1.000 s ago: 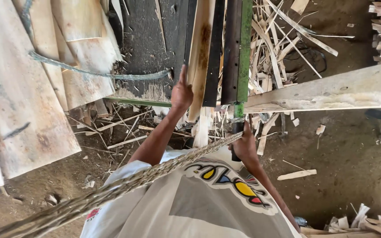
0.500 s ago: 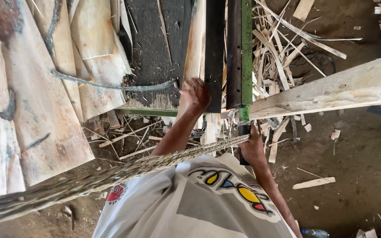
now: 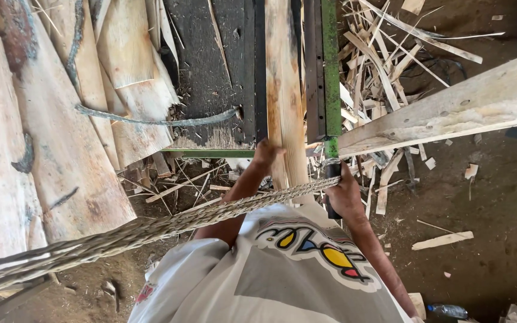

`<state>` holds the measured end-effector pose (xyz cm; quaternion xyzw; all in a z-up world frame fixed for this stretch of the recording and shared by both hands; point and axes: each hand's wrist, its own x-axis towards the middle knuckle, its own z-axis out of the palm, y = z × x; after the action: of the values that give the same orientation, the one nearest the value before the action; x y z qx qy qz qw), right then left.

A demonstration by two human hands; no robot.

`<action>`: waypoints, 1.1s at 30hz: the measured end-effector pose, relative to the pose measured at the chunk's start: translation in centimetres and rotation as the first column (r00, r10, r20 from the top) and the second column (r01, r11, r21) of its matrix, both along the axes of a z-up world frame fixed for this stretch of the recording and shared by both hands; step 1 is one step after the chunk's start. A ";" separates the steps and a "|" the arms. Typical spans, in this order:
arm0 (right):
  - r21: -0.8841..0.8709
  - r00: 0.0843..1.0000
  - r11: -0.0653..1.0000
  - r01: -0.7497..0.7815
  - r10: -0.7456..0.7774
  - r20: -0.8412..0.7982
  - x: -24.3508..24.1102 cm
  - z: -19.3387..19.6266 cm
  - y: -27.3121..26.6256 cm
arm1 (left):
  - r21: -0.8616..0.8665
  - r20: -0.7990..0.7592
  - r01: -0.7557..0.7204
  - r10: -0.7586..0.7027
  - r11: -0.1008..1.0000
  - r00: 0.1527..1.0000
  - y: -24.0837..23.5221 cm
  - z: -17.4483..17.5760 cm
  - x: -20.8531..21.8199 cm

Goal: Trim or cut thin sheets of wood using a mechanical cutting machine in a workshop environment.

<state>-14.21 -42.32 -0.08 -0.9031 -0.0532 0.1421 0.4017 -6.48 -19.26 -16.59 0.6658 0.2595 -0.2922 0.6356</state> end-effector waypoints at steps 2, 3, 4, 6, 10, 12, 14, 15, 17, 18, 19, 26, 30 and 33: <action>0.074 0.992 0.995 0.065 -0.057 -0.109 0.0 0.5 0.0 | -0.028 -0.052 -0.153 0.151 0.988 0.987 -0.7 0.1 -1.4; 0.073 0.993 0.996 0.061 -0.053 -0.108 0.0 0.2 -0.3 | -0.029 -0.051 -0.157 0.155 0.987 0.987 -0.5 -0.3 -1.8; 0.084 0.999 0.996 -0.002 0.007 -0.053 -0.1 -0.2 -0.6 | -0.005 -0.031 -0.153 0.152 0.988 0.988 -0.4 -0.6 -2.3; 0.089 0.998 0.994 -0.065 0.065 0.005 -0.1 -0.1 -1.1 | 0.016 -0.010 -0.148 0.148 0.989 0.989 -0.5 -1.5 -3.3; 0.432 0.977 0.895 0.106 -0.013 -0.213 0.5 2.5 -1.7 | 0.018 0.040 -0.192 0.191 0.981 0.981 -0.7 -1.0 -5.2; 0.520 0.960 0.836 0.176 -0.029 -0.278 1.1 5.1 -1.7 | 0.030 0.011 -0.184 0.184 0.982 0.983 -0.7 0.4 -5.5; 0.593 0.962 0.783 0.189 -0.027 -0.271 1.3 8.6 -1.4 | 0.037 -0.056 -0.138 0.140 0.990 0.989 -0.6 1.5 -6.1; 0.590 0.962 0.785 0.189 -0.028 -0.271 1.2 9.9 -1.1 | 0.033 -0.056 -0.138 0.139 0.990 0.989 -0.6 2.6 -6.4; 0.603 0.953 0.758 0.249 -0.079 -0.293 1.1 12.8 -0.2 | 0.036 -0.052 -0.106 0.108 0.994 0.993 -0.2 5.0 -7.0; 0.603 0.954 0.760 0.244 -0.077 -0.288 1.3 12.8 0.0 | 0.033 -0.047 -0.109 0.111 0.993 0.993 -0.2 4.3 -6.7; 0.591 0.948 0.760 0.272 -0.107 -0.299 1.3 12.9 0.1 | 0.020 -0.021 -0.123 0.124 0.992 0.992 -0.2 3.7 -6.8; 0.569 0.924 0.746 0.346 -0.166 -0.344 0.8 12.6 1.0 | -0.007 0.002 -0.165 0.165 0.986 0.986 -1.1 3.1 -5.7; 0.560 0.926 0.754 0.342 -0.169 -0.338 0.9 13.4 1.2 | 0.009 0.017 -0.128 0.128 0.992 0.992 -1.5 3.5 -5.1; 0.566 0.926 0.748 0.348 -0.181 -0.330 0.6 12.8 0.9 | 0.017 -0.035 -0.096 0.096 0.995 0.995 -2.1 4.4 -6.0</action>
<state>-13.61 -41.40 12.74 -0.6950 0.0851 0.1725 0.6928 -12.48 -21.36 -12.23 0.6520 0.3045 -0.2712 0.6392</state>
